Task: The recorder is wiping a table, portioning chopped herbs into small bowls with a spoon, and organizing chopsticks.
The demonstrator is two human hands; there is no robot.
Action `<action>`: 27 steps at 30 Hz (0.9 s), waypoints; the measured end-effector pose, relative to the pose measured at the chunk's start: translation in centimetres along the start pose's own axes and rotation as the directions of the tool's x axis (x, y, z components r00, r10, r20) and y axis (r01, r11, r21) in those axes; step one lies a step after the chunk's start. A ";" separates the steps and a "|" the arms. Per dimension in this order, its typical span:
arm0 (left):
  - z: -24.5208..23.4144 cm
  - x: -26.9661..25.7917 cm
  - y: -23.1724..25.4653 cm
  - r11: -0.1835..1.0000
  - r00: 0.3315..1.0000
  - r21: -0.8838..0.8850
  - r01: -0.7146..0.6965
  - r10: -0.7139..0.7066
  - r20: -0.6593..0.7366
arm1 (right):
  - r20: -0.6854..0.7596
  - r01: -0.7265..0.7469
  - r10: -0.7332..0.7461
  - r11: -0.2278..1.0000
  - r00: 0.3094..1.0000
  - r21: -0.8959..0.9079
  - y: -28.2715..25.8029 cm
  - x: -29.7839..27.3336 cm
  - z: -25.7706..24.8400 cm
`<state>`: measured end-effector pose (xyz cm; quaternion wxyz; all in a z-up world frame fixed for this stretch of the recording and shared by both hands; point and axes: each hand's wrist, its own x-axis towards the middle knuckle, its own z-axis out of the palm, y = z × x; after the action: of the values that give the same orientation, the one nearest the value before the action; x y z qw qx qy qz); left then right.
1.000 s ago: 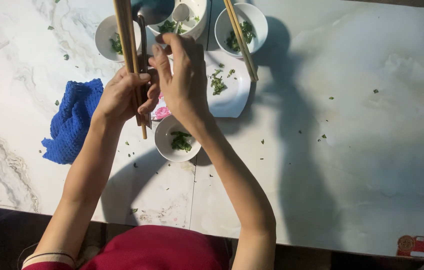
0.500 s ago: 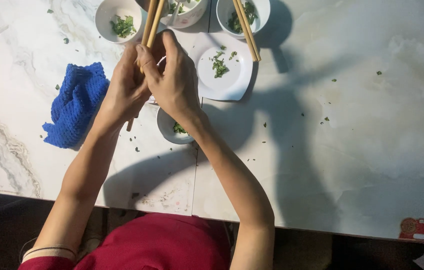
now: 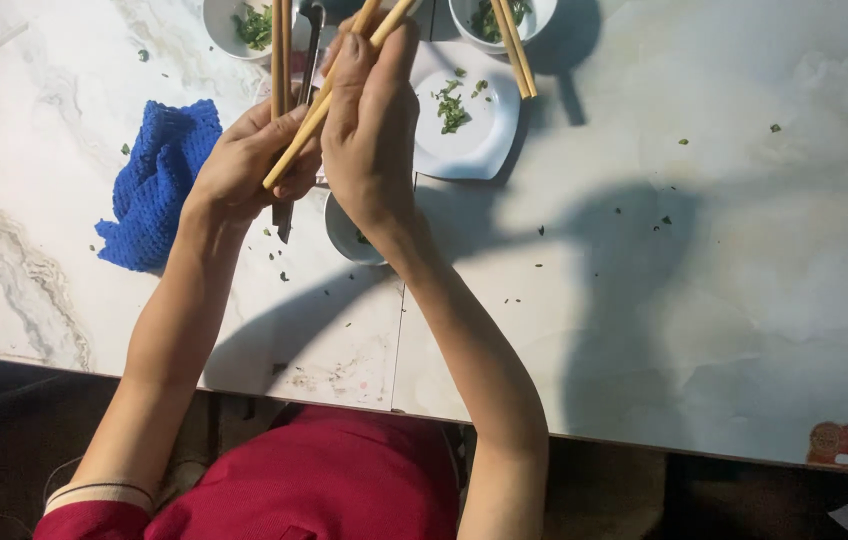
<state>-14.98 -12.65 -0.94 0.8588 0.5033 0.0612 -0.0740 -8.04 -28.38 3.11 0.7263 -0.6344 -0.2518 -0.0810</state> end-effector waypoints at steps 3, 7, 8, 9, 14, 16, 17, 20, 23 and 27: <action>1.2 -0.3 1.2 1.000 0.995 0.027 0.007 -0.005 -0.100 | -0.097 0.156 -0.154 0.988 0.983 0.015 0.0 0.9 -0.7; 0.5 -0.5 0.7 0.999 0.992 -0.048 0.002 -0.008 -0.127 | -0.198 0.195 -0.196 0.981 0.960 -0.024 0.3 0.8 -0.9; 0.5 -0.5 0.6 0.994 0.985 -0.106 -0.015 -0.003 -0.170 | -0.191 0.162 -0.159 0.987 0.968 -0.004 0.5 0.5 -0.7; 0.4 -0.5 0.5 0.986 0.977 -0.164 -0.036 0.000 -0.214 | -0.184 0.128 -0.123 0.992 0.975 0.017 0.7 0.1 -0.4; 1.2 -0.2 0.0 0.989 0.948 -0.080 -0.126 0.097 -0.302 | -0.133 0.118 -0.117 0.993 0.984 -0.001 0.9 -0.3 1.3; 1.2 -0.3 -0.1 0.986 0.946 -0.051 -0.156 0.135 -0.293 | -0.123 0.102 -0.104 0.995 0.987 -0.023 0.9 0.0 1.5; 1.1 -0.3 0.0 0.988 0.952 -0.038 -0.150 0.134 -0.274 | -0.096 0.119 -0.119 0.993 0.988 -0.007 0.9 0.4 1.4; 1.0 -0.5 0.6 0.984 0.969 -0.090 -0.157 0.136 -0.208 | -0.076 0.029 -0.026 0.999 0.997 0.046 0.7 1.7 1.5; 0.6 -0.4 0.6 0.974 0.969 -0.089 -0.207 0.191 -0.159 | -0.087 -0.041 0.051 0.994 0.995 0.106 1.5 2.2 2.2; -0.1 1.2 -0.2 0.937 0.918 -0.080 -0.341 0.313 -0.245 | -0.073 0.041 -0.030 0.987 0.997 0.154 2.7 1.5 4.4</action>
<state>-13.88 -12.80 -1.38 0.8752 0.4584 0.0786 0.1329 -6.68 -23.34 1.71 0.7803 -0.5681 -0.2430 -0.0965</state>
